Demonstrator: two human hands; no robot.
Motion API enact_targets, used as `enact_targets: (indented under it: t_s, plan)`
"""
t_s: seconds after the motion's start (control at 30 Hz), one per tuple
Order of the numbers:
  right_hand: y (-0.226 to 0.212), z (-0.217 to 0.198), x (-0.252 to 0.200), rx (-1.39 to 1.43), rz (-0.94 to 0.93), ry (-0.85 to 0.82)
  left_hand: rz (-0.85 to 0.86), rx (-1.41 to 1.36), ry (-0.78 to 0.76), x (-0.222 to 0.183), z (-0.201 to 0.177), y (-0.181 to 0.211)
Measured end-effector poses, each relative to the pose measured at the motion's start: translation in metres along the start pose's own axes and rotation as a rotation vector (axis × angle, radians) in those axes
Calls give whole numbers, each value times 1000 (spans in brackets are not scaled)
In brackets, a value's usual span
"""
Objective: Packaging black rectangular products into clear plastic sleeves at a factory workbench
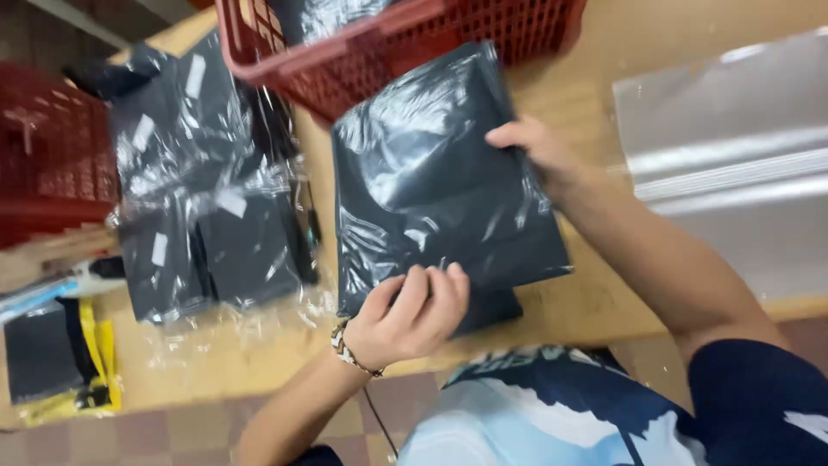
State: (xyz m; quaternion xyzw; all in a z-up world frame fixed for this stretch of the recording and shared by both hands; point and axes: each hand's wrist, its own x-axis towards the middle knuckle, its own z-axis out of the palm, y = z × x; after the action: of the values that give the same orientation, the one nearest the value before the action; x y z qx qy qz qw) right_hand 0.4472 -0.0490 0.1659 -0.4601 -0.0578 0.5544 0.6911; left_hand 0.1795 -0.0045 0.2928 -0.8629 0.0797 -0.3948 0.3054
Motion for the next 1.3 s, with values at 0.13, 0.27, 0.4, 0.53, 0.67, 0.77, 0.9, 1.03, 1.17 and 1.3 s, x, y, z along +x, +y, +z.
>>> enact_targets:
  t_s: [0.13, 0.27, 0.4, 0.53, 0.67, 0.77, 0.9, 1.03, 1.17, 1.3]
  plan:
    - [103, -13, 20, -64, 34, -71, -85, -53, -111, -87, -20, 73]
    - [185, -52, 46, -359, 13, -100, -301, -214, -323, -182, -8, 160]
    - [197, -61, 50, -801, -136, -80, -686, -344, -412, -246, -18, 193]
    - [203, -64, 50, -781, -198, -53, -1205, -545, -589, -310, -25, 218]
    - [206, -70, 48, -797, -268, -42, -1130, -510, -430, -322, -25, 230]
    - [198, -60, 28, -1030, -349, 52, -1207, -588, -334, -324, -26, 235]
    - [186, -37, 6, -1310, -378, 232, -1235, -712, -293, -303, -38, 225]
    - [190, -19, -3, -1538, -508, 359, -1321, -786, -252, -297, -38, 228]
    - [196, -19, 0, -1728, -756, 390, -1833, -957, -207, -297, -29, 237]
    - [196, -30, -12, -1616, -640, 435, -2113, -1053, -285, -293, -17, 224]
